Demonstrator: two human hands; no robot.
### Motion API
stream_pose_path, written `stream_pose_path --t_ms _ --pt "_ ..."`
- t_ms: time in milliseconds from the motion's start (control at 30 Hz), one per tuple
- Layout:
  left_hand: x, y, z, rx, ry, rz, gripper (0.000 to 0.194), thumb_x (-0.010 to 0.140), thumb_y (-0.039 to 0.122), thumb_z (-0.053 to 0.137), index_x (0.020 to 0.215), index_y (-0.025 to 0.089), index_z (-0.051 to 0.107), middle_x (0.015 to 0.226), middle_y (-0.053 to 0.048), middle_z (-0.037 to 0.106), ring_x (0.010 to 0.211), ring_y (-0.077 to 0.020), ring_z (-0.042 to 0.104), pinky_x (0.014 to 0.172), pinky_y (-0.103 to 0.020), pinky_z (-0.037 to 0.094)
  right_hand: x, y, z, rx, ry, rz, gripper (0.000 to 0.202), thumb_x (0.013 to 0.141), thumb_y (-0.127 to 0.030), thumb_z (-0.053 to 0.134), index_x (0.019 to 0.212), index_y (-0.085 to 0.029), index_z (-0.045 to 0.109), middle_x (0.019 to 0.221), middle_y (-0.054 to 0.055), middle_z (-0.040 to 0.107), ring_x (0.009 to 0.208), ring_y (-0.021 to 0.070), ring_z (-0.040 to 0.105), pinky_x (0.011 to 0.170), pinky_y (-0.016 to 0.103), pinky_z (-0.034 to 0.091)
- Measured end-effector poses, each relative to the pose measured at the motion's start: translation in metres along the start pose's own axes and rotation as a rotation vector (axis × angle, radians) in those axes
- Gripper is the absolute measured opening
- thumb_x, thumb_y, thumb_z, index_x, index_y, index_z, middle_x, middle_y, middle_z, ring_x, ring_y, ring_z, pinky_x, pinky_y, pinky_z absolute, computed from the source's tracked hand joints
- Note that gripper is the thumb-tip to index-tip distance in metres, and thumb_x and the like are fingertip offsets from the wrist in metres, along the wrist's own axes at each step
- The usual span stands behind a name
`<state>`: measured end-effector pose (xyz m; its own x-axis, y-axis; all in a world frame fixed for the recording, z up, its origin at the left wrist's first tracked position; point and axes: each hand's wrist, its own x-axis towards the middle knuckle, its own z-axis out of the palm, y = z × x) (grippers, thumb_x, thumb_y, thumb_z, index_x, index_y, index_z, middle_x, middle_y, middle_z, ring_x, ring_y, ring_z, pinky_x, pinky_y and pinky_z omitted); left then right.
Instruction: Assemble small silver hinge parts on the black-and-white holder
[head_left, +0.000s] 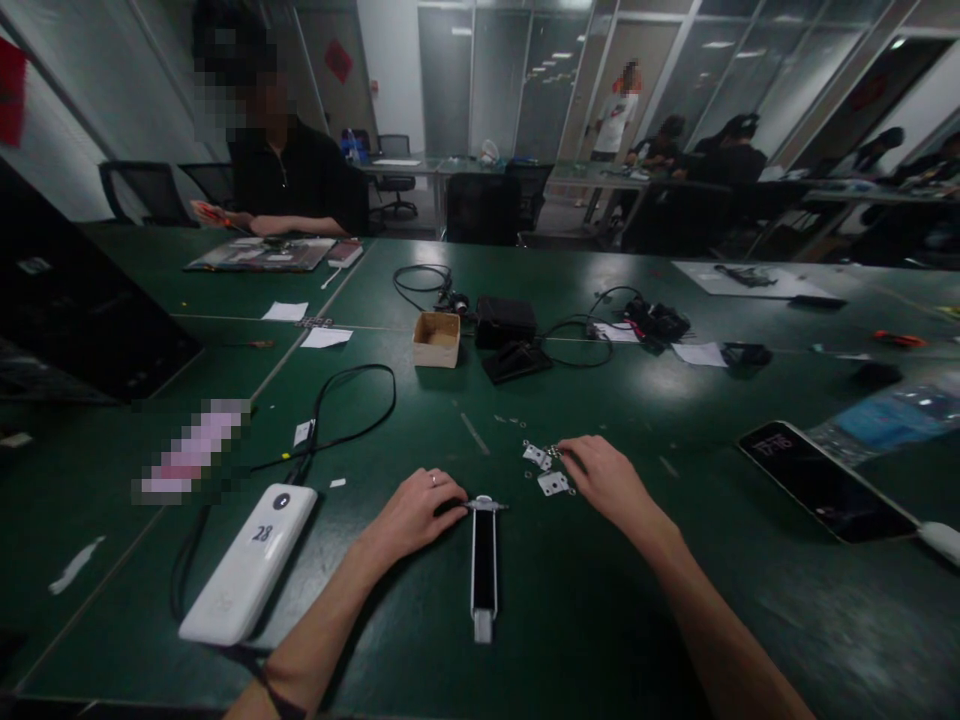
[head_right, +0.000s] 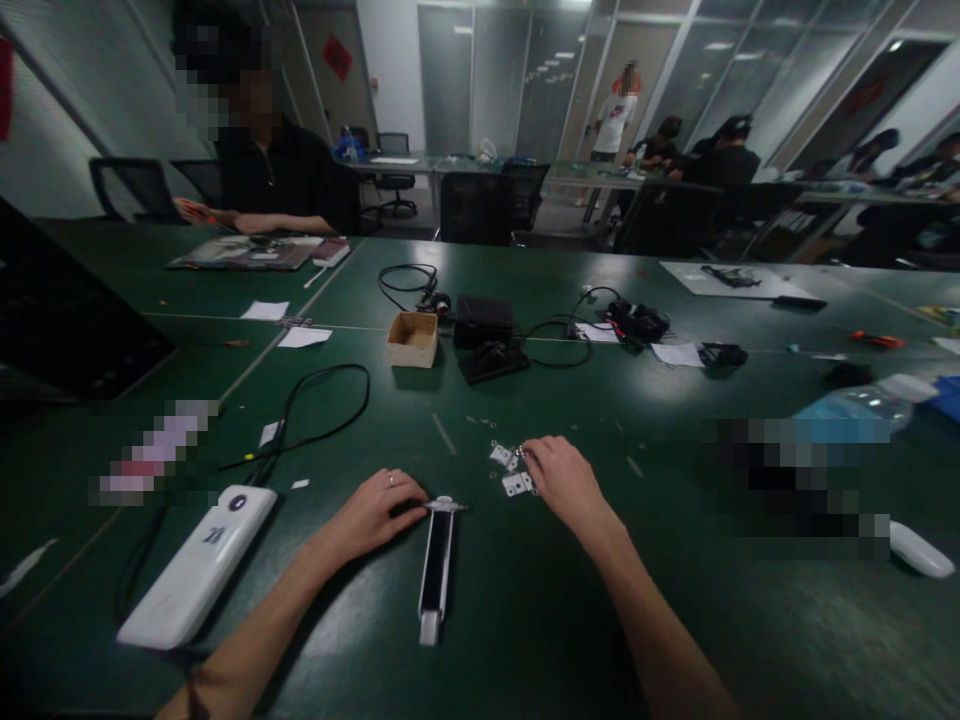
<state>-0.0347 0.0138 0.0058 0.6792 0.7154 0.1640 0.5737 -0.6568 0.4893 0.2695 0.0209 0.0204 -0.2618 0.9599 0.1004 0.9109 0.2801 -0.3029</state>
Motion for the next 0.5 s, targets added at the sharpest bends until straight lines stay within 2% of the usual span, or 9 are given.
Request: stream_pose_path --t_ms 200,367,500 --pt "0.0 0.004 -0.001 0.033 0.012 0.006 0.01 0.089 0.024 0.055 0.094 0.02 0.062 0.092 -0.003 0.065 0.086 -0.017 0.058 0.075 -0.029 0.04 0.022 0.002 -0.008 -0.08 -0.21 0.017 0.024 0.09 -0.019 0.045 0.101 -0.017 0.066 0.096 0.011 0.065 0.09 0.0225 0.06 0.075 0.032 0.045" --pt "0.0 0.007 -0.003 0.058 -0.016 -0.012 0.008 0.088 0.022 0.056 0.093 0.019 0.062 0.09 -0.002 0.064 0.086 -0.0166 0.058 0.076 -0.028 0.04 0.035 0.002 -0.006 -0.076 -0.287 0.075 0.018 0.086 -0.016 0.048 0.089 -0.015 0.066 0.089 0.009 0.066 0.082 0.0205 0.062 0.068 0.028 0.043" --pt "0.0 0.009 -0.003 0.066 -0.021 -0.023 0.009 0.088 0.023 0.057 0.093 0.018 0.062 0.089 -0.003 0.064 0.085 -0.0168 0.058 0.075 -0.028 0.04 0.039 0.002 -0.005 -0.016 -0.319 0.154 0.013 0.081 -0.015 0.052 0.092 -0.014 0.059 0.084 0.008 0.066 0.074 0.0185 0.062 0.061 0.026 0.04"
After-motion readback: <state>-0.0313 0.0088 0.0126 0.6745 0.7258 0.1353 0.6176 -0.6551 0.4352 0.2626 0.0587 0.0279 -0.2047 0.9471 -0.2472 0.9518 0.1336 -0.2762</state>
